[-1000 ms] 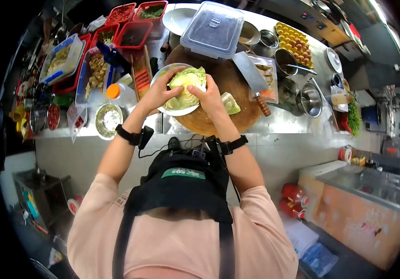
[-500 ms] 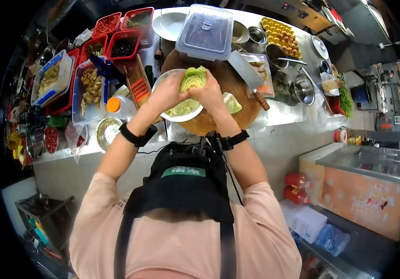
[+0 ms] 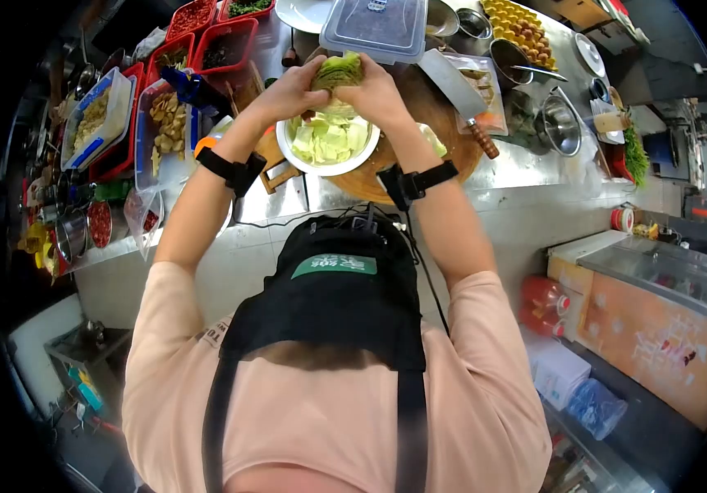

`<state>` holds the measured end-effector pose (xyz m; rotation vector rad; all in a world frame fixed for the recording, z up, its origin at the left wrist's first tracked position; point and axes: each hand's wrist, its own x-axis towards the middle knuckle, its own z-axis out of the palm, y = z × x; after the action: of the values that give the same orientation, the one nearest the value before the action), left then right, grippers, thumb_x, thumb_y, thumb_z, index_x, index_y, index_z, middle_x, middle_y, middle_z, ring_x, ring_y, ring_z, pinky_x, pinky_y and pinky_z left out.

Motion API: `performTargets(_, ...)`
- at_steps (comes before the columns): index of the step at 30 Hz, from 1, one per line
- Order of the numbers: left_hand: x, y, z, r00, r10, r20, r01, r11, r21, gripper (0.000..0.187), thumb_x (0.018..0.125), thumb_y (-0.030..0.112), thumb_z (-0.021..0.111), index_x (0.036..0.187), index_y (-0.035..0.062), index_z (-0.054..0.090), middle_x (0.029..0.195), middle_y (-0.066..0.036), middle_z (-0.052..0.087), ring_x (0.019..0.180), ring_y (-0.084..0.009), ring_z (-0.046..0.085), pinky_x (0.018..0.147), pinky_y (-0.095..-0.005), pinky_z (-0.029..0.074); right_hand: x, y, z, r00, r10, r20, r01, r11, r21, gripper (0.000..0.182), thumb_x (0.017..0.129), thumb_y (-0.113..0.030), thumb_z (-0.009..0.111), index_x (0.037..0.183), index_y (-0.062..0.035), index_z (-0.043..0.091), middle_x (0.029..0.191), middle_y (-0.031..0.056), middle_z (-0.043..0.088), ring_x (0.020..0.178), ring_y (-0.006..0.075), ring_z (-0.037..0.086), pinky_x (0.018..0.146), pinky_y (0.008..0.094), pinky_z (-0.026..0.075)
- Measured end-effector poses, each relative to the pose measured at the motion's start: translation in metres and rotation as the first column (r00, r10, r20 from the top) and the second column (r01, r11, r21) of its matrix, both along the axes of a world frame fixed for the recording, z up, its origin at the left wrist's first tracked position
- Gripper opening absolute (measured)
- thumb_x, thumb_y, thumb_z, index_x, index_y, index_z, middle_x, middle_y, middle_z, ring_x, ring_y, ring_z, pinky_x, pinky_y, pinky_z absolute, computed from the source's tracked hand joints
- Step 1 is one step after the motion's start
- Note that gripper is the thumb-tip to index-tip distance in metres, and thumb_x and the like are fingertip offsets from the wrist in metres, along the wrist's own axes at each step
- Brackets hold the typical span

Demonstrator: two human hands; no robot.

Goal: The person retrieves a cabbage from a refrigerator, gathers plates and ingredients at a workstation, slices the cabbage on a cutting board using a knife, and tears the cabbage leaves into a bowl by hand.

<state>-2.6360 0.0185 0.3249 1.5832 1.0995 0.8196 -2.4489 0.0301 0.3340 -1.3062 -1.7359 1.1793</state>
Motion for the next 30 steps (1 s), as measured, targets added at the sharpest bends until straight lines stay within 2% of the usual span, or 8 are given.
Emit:
performTargets(3, 0.001, -0.001, 0.012, 0.971, 0.011, -0.239, 0.040, 0.977, 0.209, 0.040, 0.083, 0.009, 0.059, 0.120, 0.0003, 0.048, 0.075, -0.010, 0.063, 0.050, -0.0130, 0.059, 0.044, -0.0271, 0.049, -0.002, 0.011, 0.003, 0.993, 0.101, 0.065, -0.110, 0.983, 0.145, 0.060, 0.069, -0.012, 0.070, 0.123, 0.0048, 0.054, 0.106, 0.0171, 0.067, 0.095, 0.0197, 0.064, 0.084, 0.0299, 0.050)
performTargets(11, 0.001, -0.008, 0.009, 0.988, 0.059, 0.140, -0.060, 0.998, -0.001, 0.035, 0.087, 0.013, 0.058, 0.120, 0.0069, 0.050, 0.086, -0.007, 0.064, 0.055, -0.0115, 0.059, 0.045, -0.0239, 0.050, 0.016, 0.020, -0.012, 0.971, 0.149, -0.187, -0.173, 0.978, -0.115, 0.043, 0.077, -0.001, 0.064, 0.119, 0.0020, 0.058, 0.103, 0.0112, 0.066, 0.091, 0.0216, 0.064, 0.080, 0.0329, 0.052)
performTargets(13, 0.002, -0.004, -0.005, 0.929, 0.109, 0.354, -0.121, 0.993, 0.010, 0.033, 0.088, 0.015, 0.059, 0.120, 0.0075, 0.051, 0.092, -0.006, 0.064, 0.062, -0.0108, 0.061, 0.046, -0.0232, 0.051, 0.025, 0.032, -0.043, 0.493, -0.080, -0.867, -0.390, 0.870, -0.302, 0.034, 0.082, 0.000, 0.060, 0.116, 0.0002, 0.058, 0.104, 0.0120, 0.065, 0.092, 0.0229, 0.064, 0.079, 0.0372, 0.053)
performTargets(15, 0.006, 0.004, -0.019, 0.871, 0.241, 0.428, -0.248, 0.968, -0.040, 0.032, 0.092, 0.018, 0.059, 0.121, 0.0074, 0.052, 0.101, -0.004, 0.062, 0.078, -0.0117, 0.063, 0.050, -0.0241, 0.053, 0.020, 0.034, -0.045, 0.516, -0.027, -0.856, -0.357, 0.902, -0.244, 0.026, 0.086, 0.001, 0.055, 0.112, -0.0035, 0.057, 0.099, 0.0104, 0.064, 0.089, 0.0235, 0.063, 0.079, 0.0404, 0.054)
performTargets(17, 0.017, 0.005, -0.053, 0.795, 0.449, 0.408, -0.506, 0.862, 0.036, 0.031, 0.093, 0.015, 0.058, 0.121, 0.0031, 0.051, 0.109, -0.006, 0.061, 0.090, -0.0140, 0.062, 0.066, -0.0272, 0.055, 0.017, 0.023, -0.046, 0.364, -0.450, -0.815, -0.178, 0.826, -0.535, 0.020, 0.086, 0.001, 0.055, 0.105, -0.0047, 0.056, 0.094, 0.0090, 0.061, 0.085, 0.0233, 0.062, 0.081, 0.0410, 0.054)
performTargets(21, 0.039, -0.034, -0.061, 0.646, 0.618, 0.448, -0.725, 0.680, 0.108, 0.028, 0.093, 0.009, 0.057, 0.118, -0.0024, 0.051, 0.107, -0.007, 0.062, 0.096, -0.0179, 0.060, 0.089, -0.0320, 0.046, 0.010, 0.006, -0.063, 0.180, -0.566, -0.805, -0.044, 0.813, -0.581, 0.017, 0.086, 0.001, 0.051, 0.102, -0.0059, 0.053, 0.092, 0.0087, 0.057, 0.083, 0.0283, 0.060, 0.078, 0.0494, 0.054)
performTargets(27, 0.000, -0.062, -0.046, 0.597, 0.511, 0.619, -0.643, 0.766, -0.013, 0.035, 0.088, 0.009, 0.062, 0.119, -0.0043, 0.054, 0.110, -0.011, 0.065, 0.097, -0.0179, 0.062, 0.084, -0.0285, 0.049, 0.051, -0.004, -0.064, 0.217, -0.452, -0.865, 0.048, 0.890, -0.453, 0.028, 0.082, 0.006, 0.047, 0.108, -0.0050, 0.050, 0.103, 0.0142, 0.059, 0.097, 0.0313, 0.062, 0.086, 0.0535, 0.053)
performTargets(30, -0.007, -0.049, -0.048, 0.764, 0.487, 0.423, -0.429, 0.873, -0.229, 0.036, 0.086, 0.012, 0.065, 0.118, -0.0035, 0.057, 0.104, -0.009, 0.066, 0.091, -0.0150, 0.063, 0.079, -0.0265, 0.050, 0.055, -0.017, -0.036, 0.515, -0.378, -0.769, 0.022, 0.903, -0.429, 0.046, 0.079, 0.007, 0.050, 0.123, -0.0040, 0.042, 0.109, 0.0129, 0.057, 0.099, 0.0291, 0.061, 0.088, 0.0456, 0.053)
